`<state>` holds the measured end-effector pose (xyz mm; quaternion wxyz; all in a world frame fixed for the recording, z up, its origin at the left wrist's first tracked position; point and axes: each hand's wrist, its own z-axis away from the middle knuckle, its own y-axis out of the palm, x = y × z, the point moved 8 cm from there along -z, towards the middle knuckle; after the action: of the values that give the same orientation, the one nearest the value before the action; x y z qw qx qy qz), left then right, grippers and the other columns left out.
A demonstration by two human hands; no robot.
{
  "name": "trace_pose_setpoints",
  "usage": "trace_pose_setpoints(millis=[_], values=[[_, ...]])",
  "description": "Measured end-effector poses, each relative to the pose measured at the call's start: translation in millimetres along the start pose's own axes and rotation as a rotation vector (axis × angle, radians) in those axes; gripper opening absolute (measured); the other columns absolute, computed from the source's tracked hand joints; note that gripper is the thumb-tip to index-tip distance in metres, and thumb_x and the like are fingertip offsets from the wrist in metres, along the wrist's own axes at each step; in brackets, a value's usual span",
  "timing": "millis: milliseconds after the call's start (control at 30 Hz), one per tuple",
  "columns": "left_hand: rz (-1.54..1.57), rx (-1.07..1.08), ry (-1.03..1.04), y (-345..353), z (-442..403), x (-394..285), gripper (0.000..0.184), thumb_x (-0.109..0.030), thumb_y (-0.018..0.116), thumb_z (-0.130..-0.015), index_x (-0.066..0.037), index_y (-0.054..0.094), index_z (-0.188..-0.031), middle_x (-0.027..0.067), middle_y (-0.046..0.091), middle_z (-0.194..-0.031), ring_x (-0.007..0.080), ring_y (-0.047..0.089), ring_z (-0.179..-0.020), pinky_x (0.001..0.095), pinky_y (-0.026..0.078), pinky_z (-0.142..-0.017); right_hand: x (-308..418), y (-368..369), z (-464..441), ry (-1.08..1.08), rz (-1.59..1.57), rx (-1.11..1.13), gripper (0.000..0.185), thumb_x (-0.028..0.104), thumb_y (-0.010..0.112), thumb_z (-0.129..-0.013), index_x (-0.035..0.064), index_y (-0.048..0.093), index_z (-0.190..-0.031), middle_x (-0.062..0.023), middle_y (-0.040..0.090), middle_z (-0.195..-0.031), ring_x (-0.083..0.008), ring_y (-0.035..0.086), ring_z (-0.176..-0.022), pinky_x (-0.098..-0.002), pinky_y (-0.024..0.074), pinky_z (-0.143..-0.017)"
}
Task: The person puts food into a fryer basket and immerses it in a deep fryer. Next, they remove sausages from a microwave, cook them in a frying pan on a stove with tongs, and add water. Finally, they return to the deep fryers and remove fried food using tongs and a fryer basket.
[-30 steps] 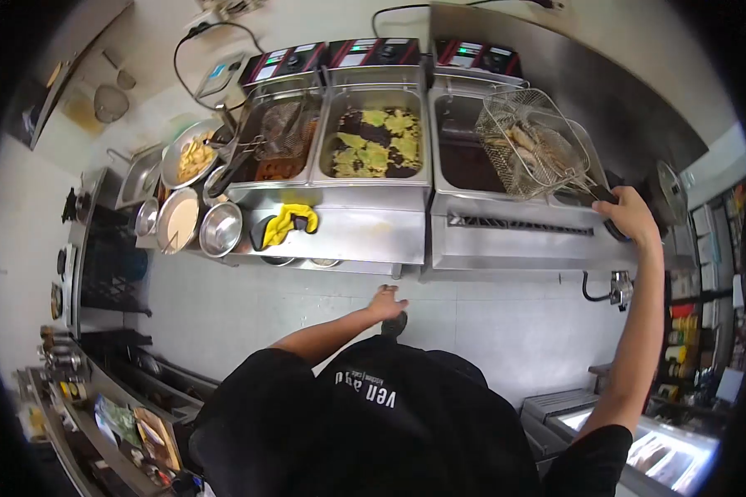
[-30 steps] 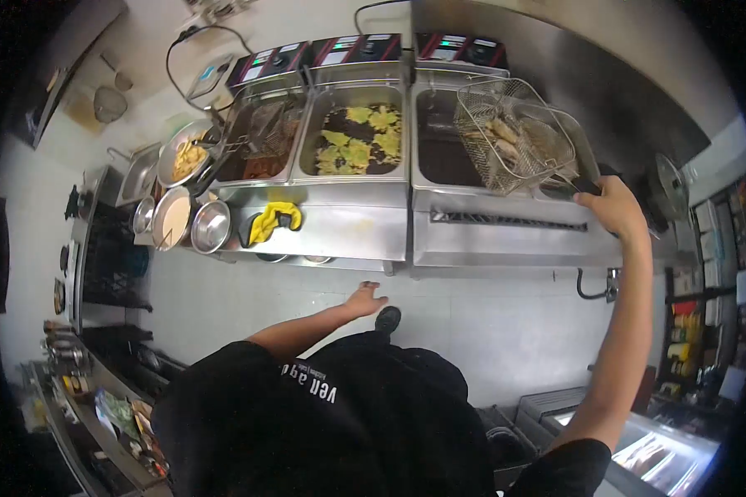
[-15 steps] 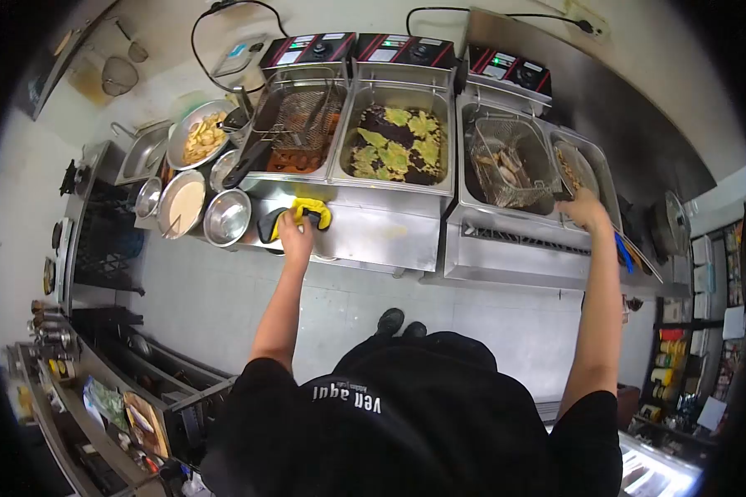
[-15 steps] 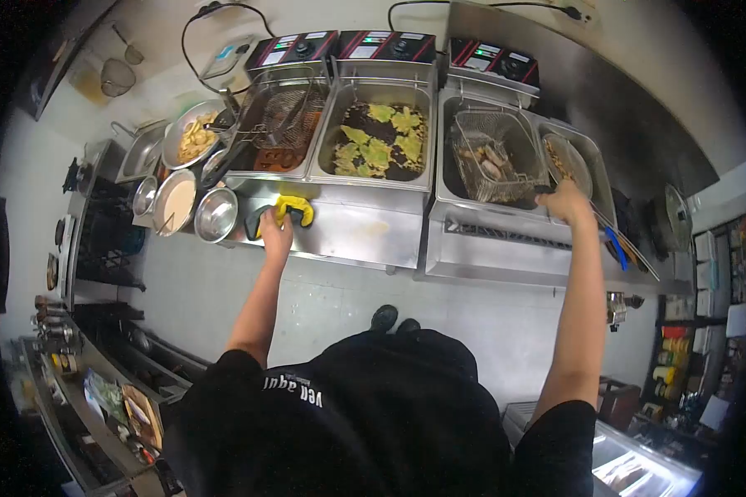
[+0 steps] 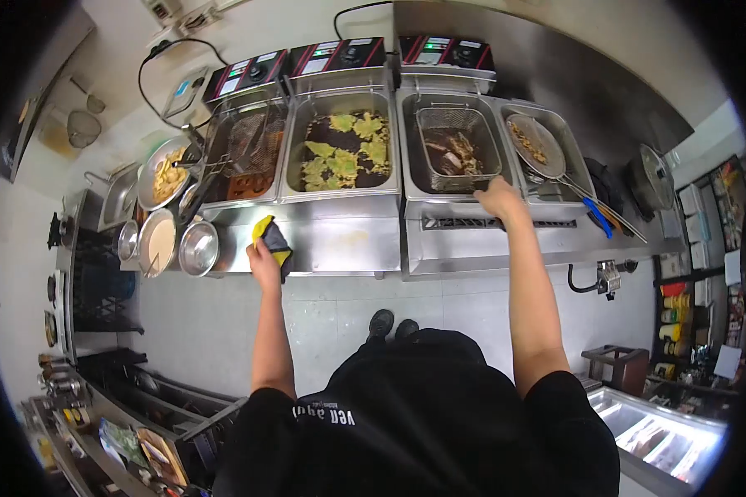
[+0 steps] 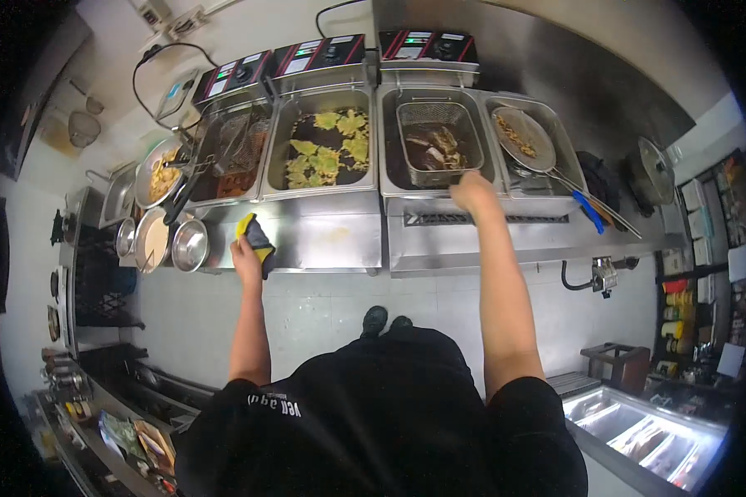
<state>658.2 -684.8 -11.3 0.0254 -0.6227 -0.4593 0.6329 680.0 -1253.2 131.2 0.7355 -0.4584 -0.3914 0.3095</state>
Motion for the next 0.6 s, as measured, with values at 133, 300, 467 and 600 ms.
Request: trace_pose_setpoints(millis=[133, 300, 467, 600], values=[[0.713, 0.067, -0.709, 10.4, 36.5, 16.7, 0.055, -0.051, 0.044, -0.093, -0.002, 0.055, -0.114, 0.0161, 0.065, -0.102, 0.0298, 0.063, -0.083, 0.042, 0.051, -0.074, 22.9, 17.3, 6.2, -0.147, -0.041, 0.143, 0.049, 0.033, 0.064, -0.08, -0.011, 0.061, -0.1, -0.032, 0.058, -0.108, -0.0389, 0.057, -0.107, -0.0411, 0.0456, -0.093], [1.115, 0.312, -0.746, 42.8, 67.6, 17.4, 0.041, -0.036, 0.033, -0.098, -0.006, 0.055, -0.115, 0.0101, 0.065, -0.101, 0.0258, 0.064, -0.09, 0.0404, 0.054, -0.079, 24.2, 22.4, 20.0, -0.215, -0.131, 0.174, 0.059, 0.042, 0.061, -0.084, -0.0118, 0.059, -0.107, -0.031, 0.059, -0.109, -0.0398, 0.056, -0.108, -0.042, 0.044, -0.094], [1.083, 0.476, -0.742, 51.9, 77.1, 10.0, 0.038, -0.034, 0.035, -0.099, -0.006, 0.054, -0.116, 0.0092, 0.065, -0.101, 0.0254, 0.064, -0.089, 0.0402, 0.054, -0.081, 6.5, -11.7, 55.7, -0.229, -0.196, 0.052, 0.076, 0.052, 0.057, -0.085, -0.0078, 0.043, -0.13, -0.0292, 0.058, -0.114, -0.0382, 0.054, -0.114, -0.0415, 0.0415, -0.097], [1.101, 0.475, -0.753, 41.2, 69.3, -9.8, 0.045, -0.042, 0.035, -0.099, -0.006, 0.054, -0.118, 0.0099, 0.065, -0.104, 0.0258, 0.065, -0.088, 0.0406, 0.054, -0.082, -51.9, -53.4, 86.9, -0.199, -0.399, -0.077, 0.064, 0.049, 0.059, -0.086, -0.0005, 0.052, -0.126, -0.0212, 0.064, -0.108, -0.0338, 0.063, -0.095, -0.0373, 0.0487, -0.083]])
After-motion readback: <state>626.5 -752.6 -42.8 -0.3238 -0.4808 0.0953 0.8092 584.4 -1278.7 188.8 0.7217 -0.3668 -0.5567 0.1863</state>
